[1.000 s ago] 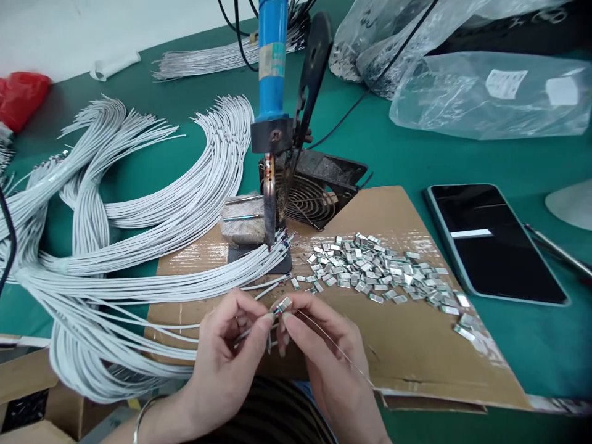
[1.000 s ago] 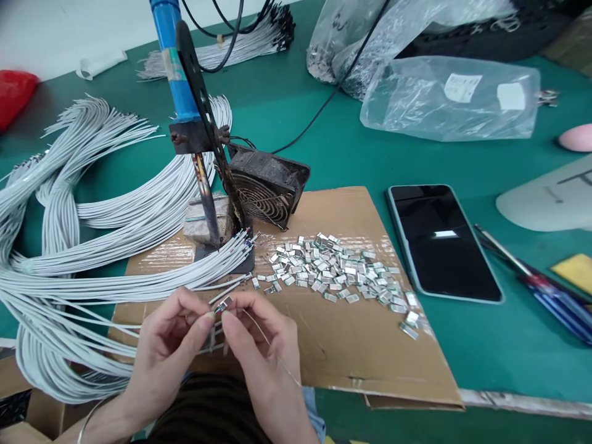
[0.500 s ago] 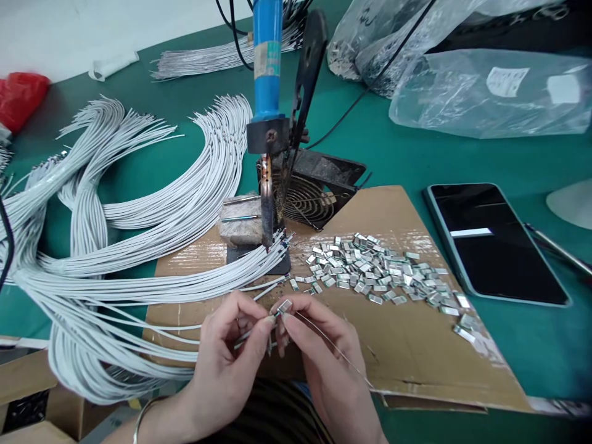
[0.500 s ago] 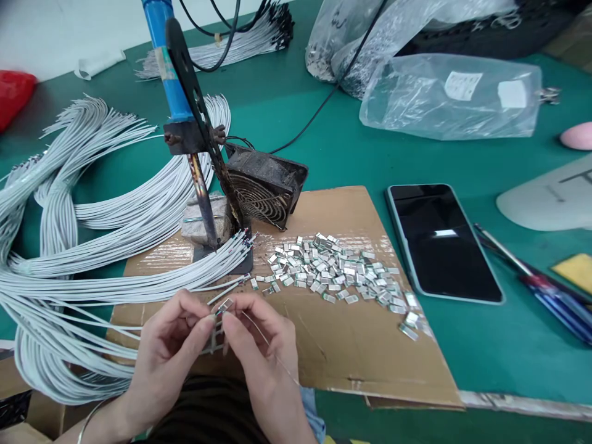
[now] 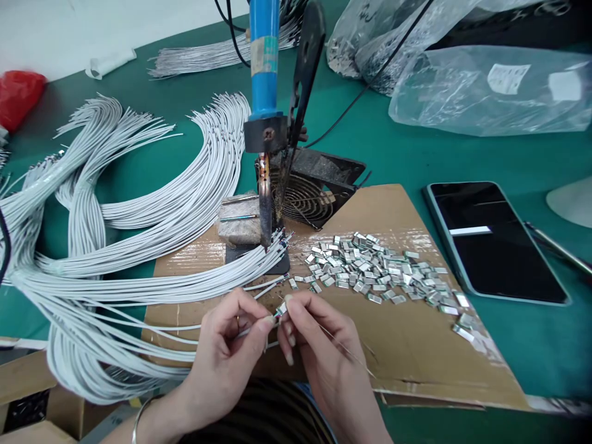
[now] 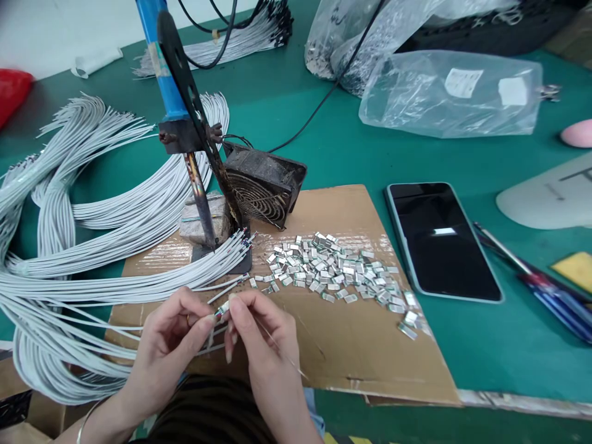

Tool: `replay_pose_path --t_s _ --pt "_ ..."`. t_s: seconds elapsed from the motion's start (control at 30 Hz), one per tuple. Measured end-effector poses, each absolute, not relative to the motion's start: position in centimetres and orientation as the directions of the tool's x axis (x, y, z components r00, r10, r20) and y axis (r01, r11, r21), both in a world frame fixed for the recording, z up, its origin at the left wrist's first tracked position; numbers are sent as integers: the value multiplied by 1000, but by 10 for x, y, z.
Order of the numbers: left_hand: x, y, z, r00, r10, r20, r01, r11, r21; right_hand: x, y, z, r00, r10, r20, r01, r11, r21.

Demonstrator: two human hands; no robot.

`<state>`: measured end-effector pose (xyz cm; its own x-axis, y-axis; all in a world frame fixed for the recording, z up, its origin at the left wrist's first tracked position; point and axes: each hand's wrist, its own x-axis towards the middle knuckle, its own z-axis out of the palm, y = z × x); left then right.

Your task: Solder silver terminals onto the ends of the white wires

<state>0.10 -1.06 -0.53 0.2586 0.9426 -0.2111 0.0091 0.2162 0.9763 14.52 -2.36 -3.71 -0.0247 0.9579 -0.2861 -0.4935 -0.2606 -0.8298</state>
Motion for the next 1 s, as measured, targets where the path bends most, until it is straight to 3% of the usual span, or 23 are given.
replay_pose_path --t_s 0.33,0.47,0.5,0.6,0.63,0.73,0.87,1.0 --pt "0 -7 -6 248 924 -290 7 298 955 146 -24 -32 111 986 -123 -254 -91 -963" --pt "1 -8 -2 205 878 -433 2 442 897 152 -25 -30 174 983 -63 -131 -40 -991" --pt "2 -8 -1 124 869 -478 -6 483 876 159 -27 -31 192 980 -49 -97 -31 -995" --pt "-1 -7 -5 34 809 -587 -13 587 809 208 -37 -32 366 930 -16 66 -43 -997" --pt "-3 -6 -8 46 805 -591 -8 592 806 232 -43 -31 497 867 14 164 -78 -983" --pt "-12 -3 -21 156 816 -557 54 556 830 318 -60 -22 805 554 211 424 -290 -858" --pt "-17 -6 -26 251 853 -458 127 440 889 429 -55 -8 908 335 253 418 -663 -622" --pt "-3 -17 -9 119 912 -393 100 382 919 498 -26 1 903 420 94 423 -826 -373"
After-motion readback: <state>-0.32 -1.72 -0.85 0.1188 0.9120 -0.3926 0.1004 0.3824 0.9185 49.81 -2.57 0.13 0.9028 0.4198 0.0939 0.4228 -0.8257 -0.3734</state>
